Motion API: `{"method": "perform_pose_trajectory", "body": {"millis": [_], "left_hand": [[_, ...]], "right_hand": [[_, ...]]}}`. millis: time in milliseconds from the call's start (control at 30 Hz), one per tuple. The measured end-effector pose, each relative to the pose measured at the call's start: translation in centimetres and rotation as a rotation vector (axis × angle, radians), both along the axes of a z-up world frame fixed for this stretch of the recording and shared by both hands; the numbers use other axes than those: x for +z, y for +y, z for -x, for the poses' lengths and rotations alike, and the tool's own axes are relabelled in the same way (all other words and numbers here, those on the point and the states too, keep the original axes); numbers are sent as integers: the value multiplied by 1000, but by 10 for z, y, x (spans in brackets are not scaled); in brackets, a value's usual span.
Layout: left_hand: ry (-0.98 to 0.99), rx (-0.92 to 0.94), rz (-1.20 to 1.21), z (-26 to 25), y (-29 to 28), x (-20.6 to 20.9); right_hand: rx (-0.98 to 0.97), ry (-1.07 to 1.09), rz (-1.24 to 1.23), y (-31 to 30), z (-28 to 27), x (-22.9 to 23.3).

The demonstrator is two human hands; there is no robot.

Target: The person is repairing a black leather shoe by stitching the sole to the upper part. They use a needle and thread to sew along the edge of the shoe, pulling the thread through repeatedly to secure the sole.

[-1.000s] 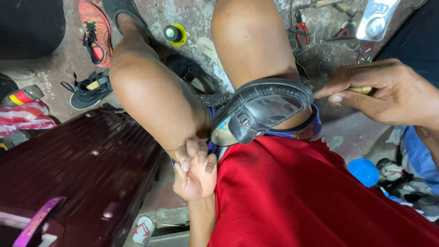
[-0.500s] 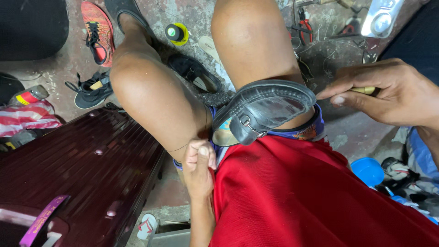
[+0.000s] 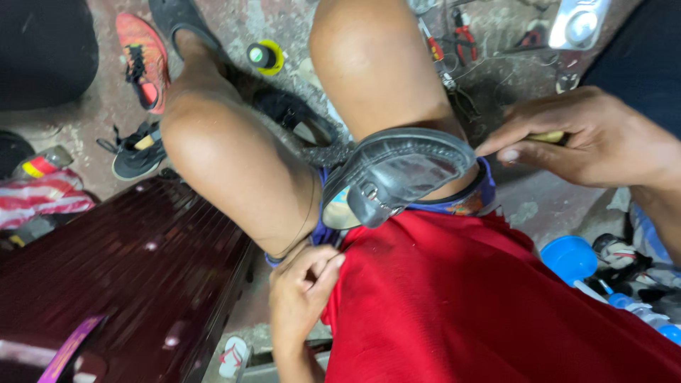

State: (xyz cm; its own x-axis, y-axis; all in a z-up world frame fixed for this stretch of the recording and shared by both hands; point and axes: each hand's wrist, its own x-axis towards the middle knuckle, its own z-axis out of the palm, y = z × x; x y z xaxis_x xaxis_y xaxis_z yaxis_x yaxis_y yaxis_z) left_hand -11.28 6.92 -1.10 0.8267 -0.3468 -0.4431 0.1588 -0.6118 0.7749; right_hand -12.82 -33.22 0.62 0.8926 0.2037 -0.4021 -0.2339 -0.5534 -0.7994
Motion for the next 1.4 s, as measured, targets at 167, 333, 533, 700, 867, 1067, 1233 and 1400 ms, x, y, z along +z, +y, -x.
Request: {"method": "perform_pose_trajectory", "body": {"millis": [167,333,533,700,867,1067,1233,1400], "left_hand": [[133,20,-86,6,18,1],[107,45,48,17,34,1],[201,344,1073,27,32,-23],[596,591,1336,35,11,-49],[427,402,437,25,-19,-54],[413,231,319,4,-50,-45],[107,84,41,-7,-31,-16],[-84,106,69,6,-20,-5]], "right_hand": [[48,-41,-33,-1,3,-1],[23,21,25,-3,2,-4],[12,60,-22,-2,3,-5],[23,-29,48,0,-2,0],[4,-111,37,5,5,7],[4,-71,90,5,9,12],[-4,-58,68,1,12,6],[19,-30,-4,-3,6,-4]]}}
